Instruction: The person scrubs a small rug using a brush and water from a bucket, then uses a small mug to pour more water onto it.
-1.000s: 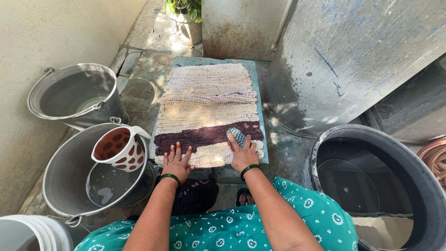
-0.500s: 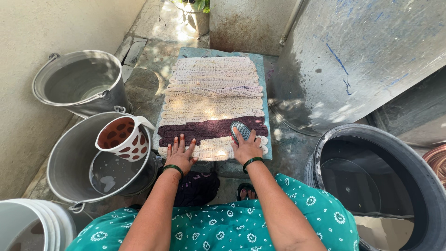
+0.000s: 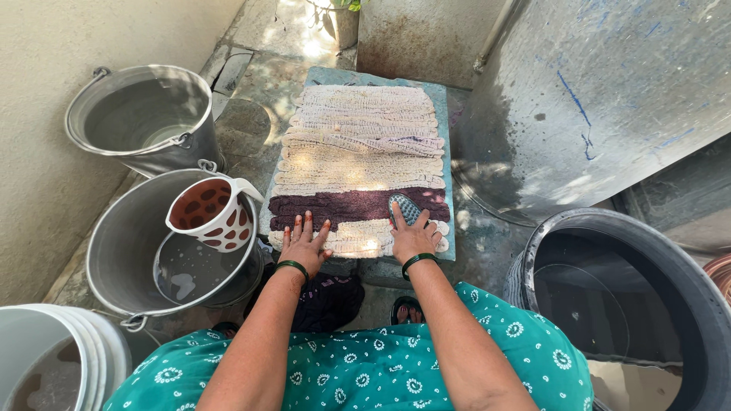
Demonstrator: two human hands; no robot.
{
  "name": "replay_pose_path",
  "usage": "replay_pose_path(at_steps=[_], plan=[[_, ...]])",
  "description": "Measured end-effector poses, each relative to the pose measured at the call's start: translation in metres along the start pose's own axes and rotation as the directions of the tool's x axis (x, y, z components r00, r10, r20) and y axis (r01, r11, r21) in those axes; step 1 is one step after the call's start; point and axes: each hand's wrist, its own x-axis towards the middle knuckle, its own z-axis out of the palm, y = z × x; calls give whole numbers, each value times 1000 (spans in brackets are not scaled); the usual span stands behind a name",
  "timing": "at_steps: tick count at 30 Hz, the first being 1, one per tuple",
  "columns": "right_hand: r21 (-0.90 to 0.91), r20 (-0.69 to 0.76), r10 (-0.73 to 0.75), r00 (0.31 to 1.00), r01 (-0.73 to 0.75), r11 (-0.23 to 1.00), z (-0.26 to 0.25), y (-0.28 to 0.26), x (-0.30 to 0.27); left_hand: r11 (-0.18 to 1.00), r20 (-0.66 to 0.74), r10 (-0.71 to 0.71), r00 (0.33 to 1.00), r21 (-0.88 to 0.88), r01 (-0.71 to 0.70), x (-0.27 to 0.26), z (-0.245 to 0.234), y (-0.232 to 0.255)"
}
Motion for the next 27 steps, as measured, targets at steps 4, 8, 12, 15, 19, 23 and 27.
replay_pose_path(at_steps=[4,8,12,15,19,23,27], plan=[[-7,36,8,999,-8,1000,2,-1,3,1000,12,-15,1000,-11,15,0,0,1],[-9,36,2,999,-2,1000,1,-1,2,1000,10,-20,1000,-11,20,1,0,1],[-5,36,3,999,-3,1000,1,-1,1,1000,3,-17,1000,-13,17,0,0,1],[-14,40,3,999,-3,1000,0,-1,1,999,6,-25,1000,-22,25,-1,-1,2],[2,21,-3,1000,3,1000,4,-1,3,1000,8,-23,1000,-7,24,-2,-3,2],[10,12,-12,1000,12,1000,6,2,5,1000,6,-23,1000,5,23,-2,-5,5],[-4,-5,-35,999,35,999,4,1,2,999,-24,22,999,28,-22,-1,-1,-1]])
